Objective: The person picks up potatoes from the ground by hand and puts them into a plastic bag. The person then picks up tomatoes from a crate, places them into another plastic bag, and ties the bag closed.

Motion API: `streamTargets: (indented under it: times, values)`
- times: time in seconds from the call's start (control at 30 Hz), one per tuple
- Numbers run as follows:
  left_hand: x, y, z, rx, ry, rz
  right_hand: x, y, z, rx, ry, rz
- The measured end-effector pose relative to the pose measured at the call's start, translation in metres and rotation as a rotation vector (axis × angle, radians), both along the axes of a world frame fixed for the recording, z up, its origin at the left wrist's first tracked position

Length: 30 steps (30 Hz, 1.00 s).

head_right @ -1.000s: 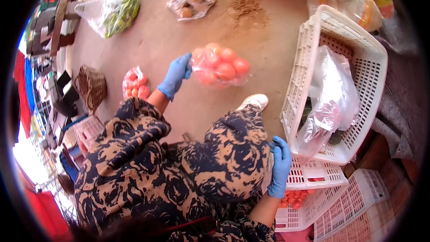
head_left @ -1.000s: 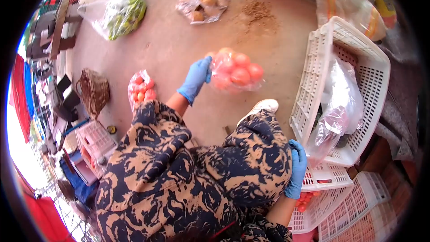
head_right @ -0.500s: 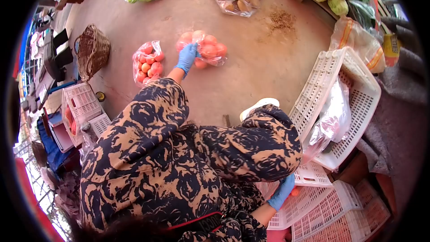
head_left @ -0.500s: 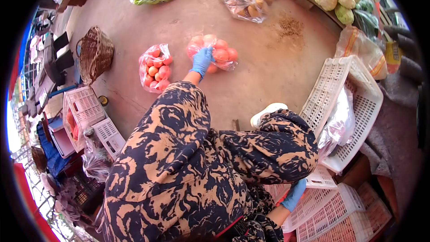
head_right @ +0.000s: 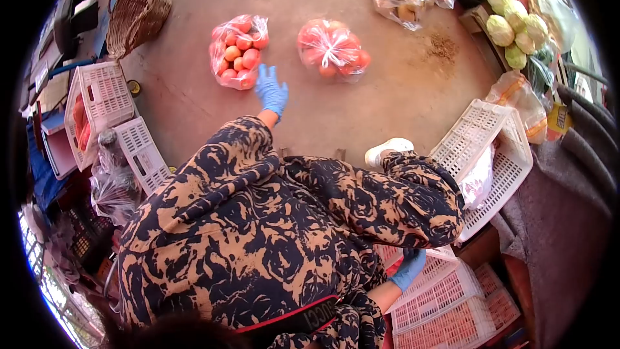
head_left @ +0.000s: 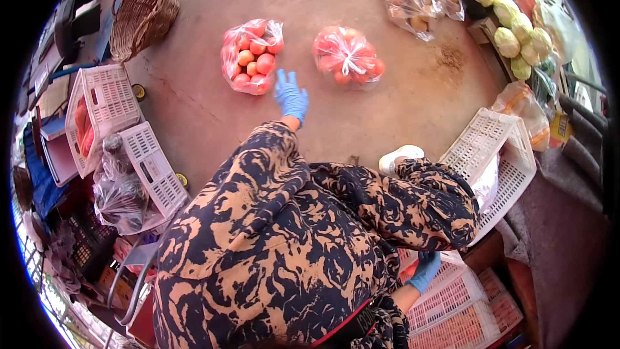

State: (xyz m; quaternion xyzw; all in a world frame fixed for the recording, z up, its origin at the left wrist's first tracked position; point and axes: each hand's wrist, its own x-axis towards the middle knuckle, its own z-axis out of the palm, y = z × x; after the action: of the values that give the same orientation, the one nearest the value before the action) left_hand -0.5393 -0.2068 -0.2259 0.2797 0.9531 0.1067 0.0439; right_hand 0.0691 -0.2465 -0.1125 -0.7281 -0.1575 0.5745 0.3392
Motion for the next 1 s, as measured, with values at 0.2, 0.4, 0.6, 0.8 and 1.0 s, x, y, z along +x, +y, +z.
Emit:
streamTargets:
  times: [0.2, 0.4, 0.6, 0.8, 1.0]
  values:
    - [-0.071, -0.047, -0.005, -0.251, 0.344, -0.260, 0.040, 0.010, -0.003, -0.054, -0.040, 0.025]
    - [-0.147, 0.002, -0.001, -0.053, -0.041, -0.322, 0.022, 0.002, 0.016, -0.108, -0.120, 0.044]
    - [-0.195, 0.040, -0.039, -0.339, -0.162, -0.202, 0.033, -0.014, 0.059, -0.120, -0.239, 0.017]
    - [-0.248, 0.035, -0.082, -0.524, -0.345, 0.144, 0.066, -0.051, 0.087, -0.262, -0.331, 0.027]
    - [-0.216, 0.036, -0.024, -0.588, -0.212, -0.218, 0.089, -0.039, 0.079, -0.339, -0.352, 0.006]
